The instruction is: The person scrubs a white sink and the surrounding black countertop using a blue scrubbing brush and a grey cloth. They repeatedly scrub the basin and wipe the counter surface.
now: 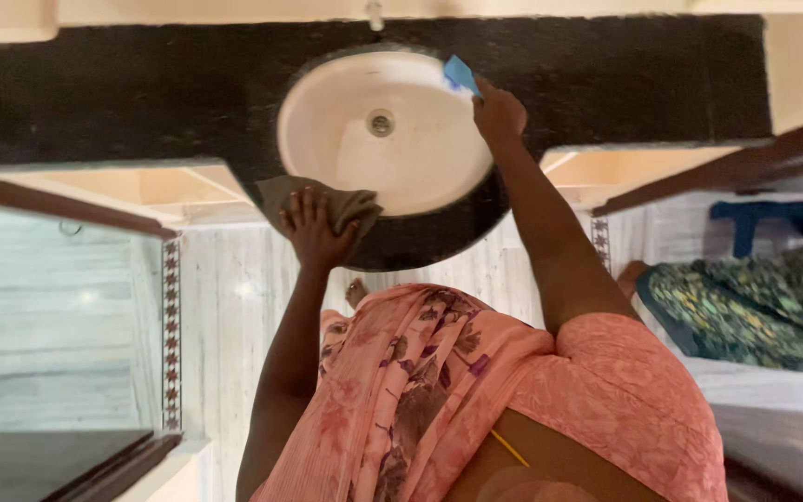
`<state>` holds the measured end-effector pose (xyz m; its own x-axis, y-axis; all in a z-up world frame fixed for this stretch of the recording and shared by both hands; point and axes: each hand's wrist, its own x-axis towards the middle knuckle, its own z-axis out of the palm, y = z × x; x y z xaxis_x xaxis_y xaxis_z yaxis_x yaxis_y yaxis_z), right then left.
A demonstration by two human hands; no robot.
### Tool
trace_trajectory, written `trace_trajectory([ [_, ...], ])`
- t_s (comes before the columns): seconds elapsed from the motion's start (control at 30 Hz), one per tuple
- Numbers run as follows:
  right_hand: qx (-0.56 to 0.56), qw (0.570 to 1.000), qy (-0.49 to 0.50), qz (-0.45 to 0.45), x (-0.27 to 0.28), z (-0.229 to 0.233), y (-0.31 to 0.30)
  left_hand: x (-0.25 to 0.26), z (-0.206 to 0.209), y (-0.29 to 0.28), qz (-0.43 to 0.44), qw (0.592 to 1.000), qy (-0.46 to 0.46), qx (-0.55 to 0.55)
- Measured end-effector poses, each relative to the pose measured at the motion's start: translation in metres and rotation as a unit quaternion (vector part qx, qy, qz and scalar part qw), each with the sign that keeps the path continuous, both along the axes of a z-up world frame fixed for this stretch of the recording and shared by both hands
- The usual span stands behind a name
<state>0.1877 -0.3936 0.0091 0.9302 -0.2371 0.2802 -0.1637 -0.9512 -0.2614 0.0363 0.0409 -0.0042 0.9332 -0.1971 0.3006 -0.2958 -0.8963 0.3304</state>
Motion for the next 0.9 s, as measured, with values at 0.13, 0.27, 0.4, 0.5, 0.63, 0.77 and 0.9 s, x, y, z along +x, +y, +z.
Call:
trace_trajectory([
  [0.13,0.024,0.999,0.002,0.027,0.062,-0.030,0.080,0.004,0.006,0.003,-0.011,1.000,-0.001,-0.009],
  [0.27,0.024,0.985,-0.024,0.167,0.088,-0.037,0.185,0.025,0.011,0.022,-0.055,0.998,0.034,0.010],
  [0.4,-0.066,0.961,0.098,0.250,0.103,-0.022,0.237,0.053,0.015,0.048,-0.089,0.995,0.036,0.014],
  [0.5,-0.136,0.961,0.093,0.221,0.106,0.001,0.187,0.061,0.016,0.064,-0.093,0.995,0.032,-0.009],
  [0.63,-0.250,0.943,0.205,0.080,0.051,0.048,0.056,0.065,0.016,0.069,-0.111,0.993,-0.004,-0.034],
  [0.77,-0.125,0.961,0.244,-0.039,-0.060,0.080,0.007,0.066,0.015,0.070,-0.120,0.992,-0.006,-0.045],
  [0.9,-0.005,0.954,0.279,-0.109,-0.147,0.082,0.056,0.067,0.015,0.068,-0.121,0.992,0.005,-0.043],
])
